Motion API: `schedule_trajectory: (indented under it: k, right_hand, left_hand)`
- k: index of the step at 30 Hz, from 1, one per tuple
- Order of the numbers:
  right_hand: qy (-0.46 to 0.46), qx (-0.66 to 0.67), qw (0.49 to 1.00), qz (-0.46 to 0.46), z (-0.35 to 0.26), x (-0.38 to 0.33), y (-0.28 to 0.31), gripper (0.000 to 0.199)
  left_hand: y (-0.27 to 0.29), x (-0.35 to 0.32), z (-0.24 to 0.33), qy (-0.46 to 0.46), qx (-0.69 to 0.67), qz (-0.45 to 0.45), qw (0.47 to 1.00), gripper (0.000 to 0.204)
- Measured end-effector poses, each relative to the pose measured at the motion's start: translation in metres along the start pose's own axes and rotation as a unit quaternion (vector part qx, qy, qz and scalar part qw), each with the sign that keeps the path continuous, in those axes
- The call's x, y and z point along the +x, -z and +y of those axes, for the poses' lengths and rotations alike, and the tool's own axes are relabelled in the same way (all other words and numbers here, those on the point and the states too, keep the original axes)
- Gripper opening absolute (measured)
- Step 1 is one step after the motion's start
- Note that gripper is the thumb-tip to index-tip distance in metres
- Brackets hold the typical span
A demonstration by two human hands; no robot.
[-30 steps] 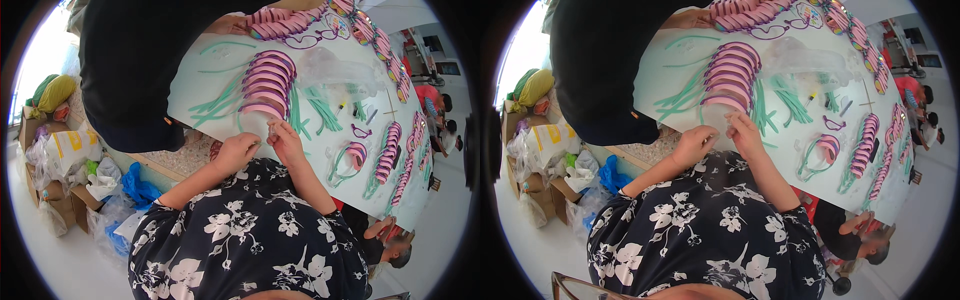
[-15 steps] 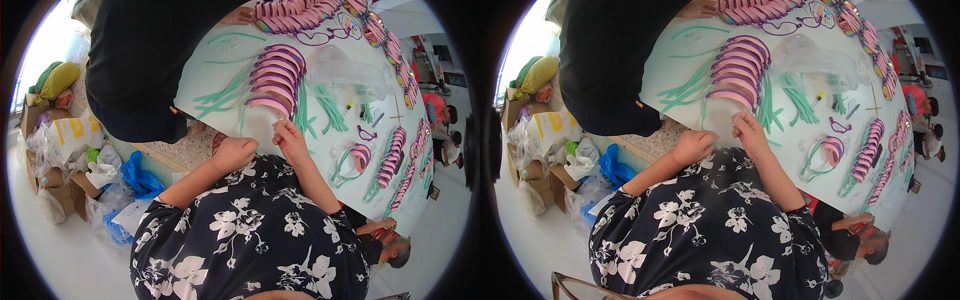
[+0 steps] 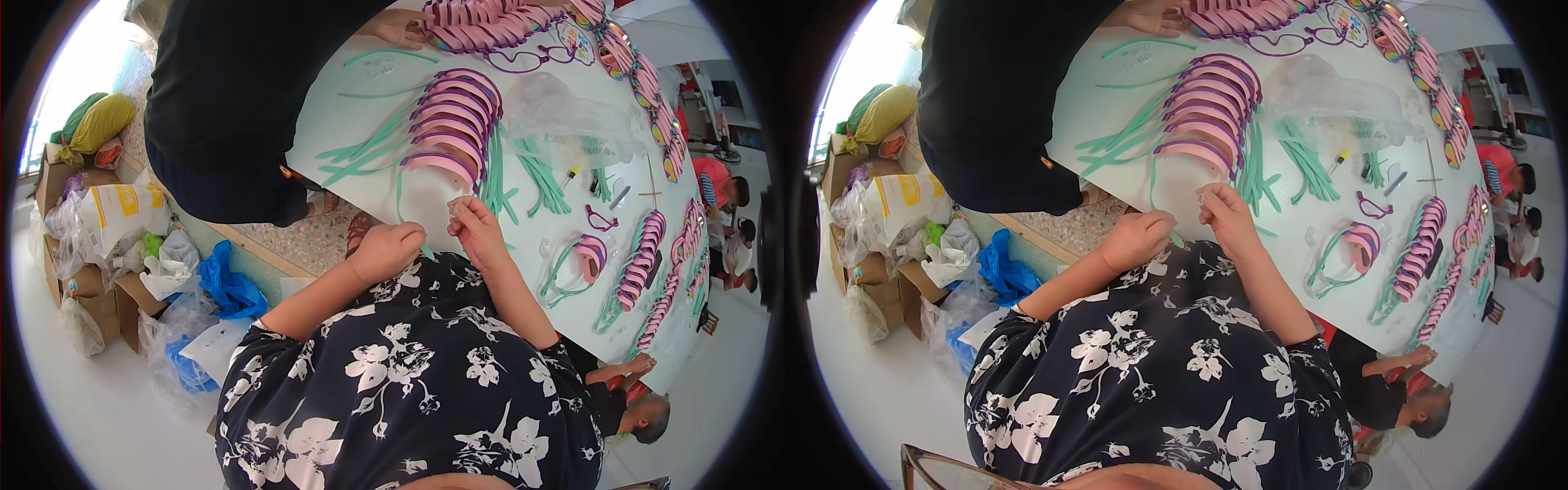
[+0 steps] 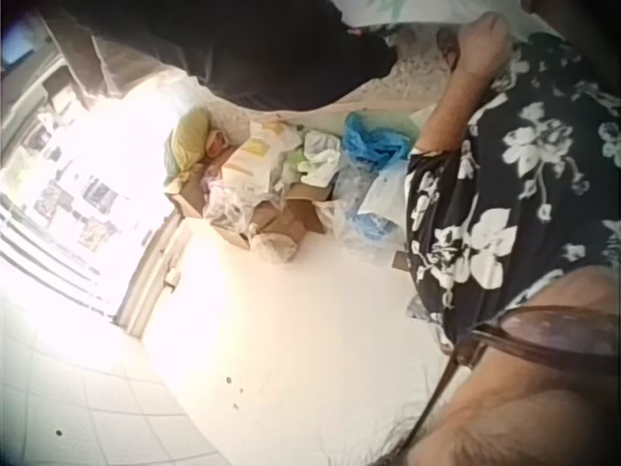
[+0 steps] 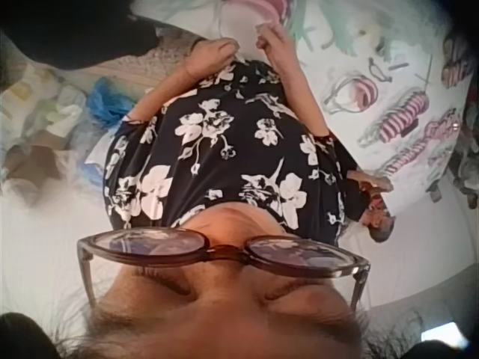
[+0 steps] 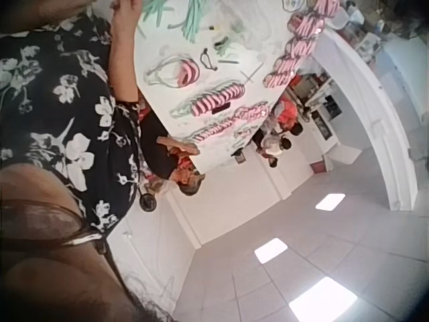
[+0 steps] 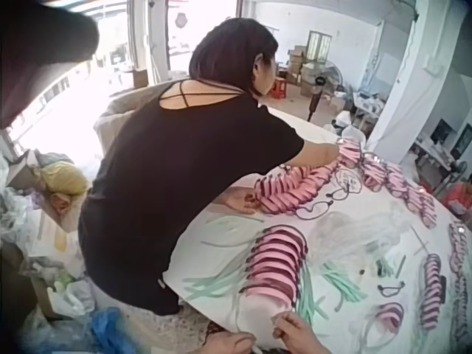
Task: Assembling sunglasses by attaching components and organizing them on an assembly line.
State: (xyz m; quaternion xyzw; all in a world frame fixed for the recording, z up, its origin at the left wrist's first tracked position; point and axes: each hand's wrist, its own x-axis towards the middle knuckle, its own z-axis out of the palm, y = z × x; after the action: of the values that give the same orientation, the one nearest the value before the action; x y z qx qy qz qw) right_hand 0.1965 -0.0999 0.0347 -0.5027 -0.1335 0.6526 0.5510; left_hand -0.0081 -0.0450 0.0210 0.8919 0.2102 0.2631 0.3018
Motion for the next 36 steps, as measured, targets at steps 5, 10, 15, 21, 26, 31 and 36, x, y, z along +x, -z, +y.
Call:
schedule_trajectory:
  k: [5, 10, 15, 21, 26, 31, 36]
  right_hand:
    - [-0.004, 0.0, 1.0, -0.002, 0.001, -0.002, 0.0, 0.013]
    - [-0.007, -0.001, 1.0, -0.005, 0.002, -0.004, -0.001, 0.013]
    - [-0.011, 0.004, 1.0, -0.001, 0.004, -0.005, 0.002, 0.013]
    - [-0.009, 0.011, 1.0, -0.008, 0.005, -0.007, 0.001, 0.013]
    - [-0.003, 0.013, 1.0, -0.01, 0.005, -0.008, -0.002, 0.014]
    - [0.012, 0.009, 1.0, -0.002, 0.007, -0.008, 0.004, 0.015]
    - [0.038, -0.04, 0.998, 0.021, 0.005, -0.009, -0.004, 0.015]
  left_hand:
    - [-0.004, -0.003, 0.002, 0.002, 0.011, 0.004, 1.0, 0.018]
    - [-0.005, -0.007, 0.001, -0.003, 0.014, 0.015, 1.0, 0.015]
    - [-0.002, -0.004, 0.002, -0.013, 0.02, 0.034, 0.999, 0.025]
    - [0.0, 0.006, -0.001, -0.001, 0.06, 0.041, 0.997, 0.047]
    - [0.009, 0.019, -0.002, -0.023, 0.06, -0.003, 0.998, 0.046]
    - [-0.001, 0.016, 0.006, 0.118, 0.034, -0.134, 0.983, 0.038]
    - [-0.007, 0.016, 0.005, 0.142, -0.159, -0.009, 0.977, 0.031]
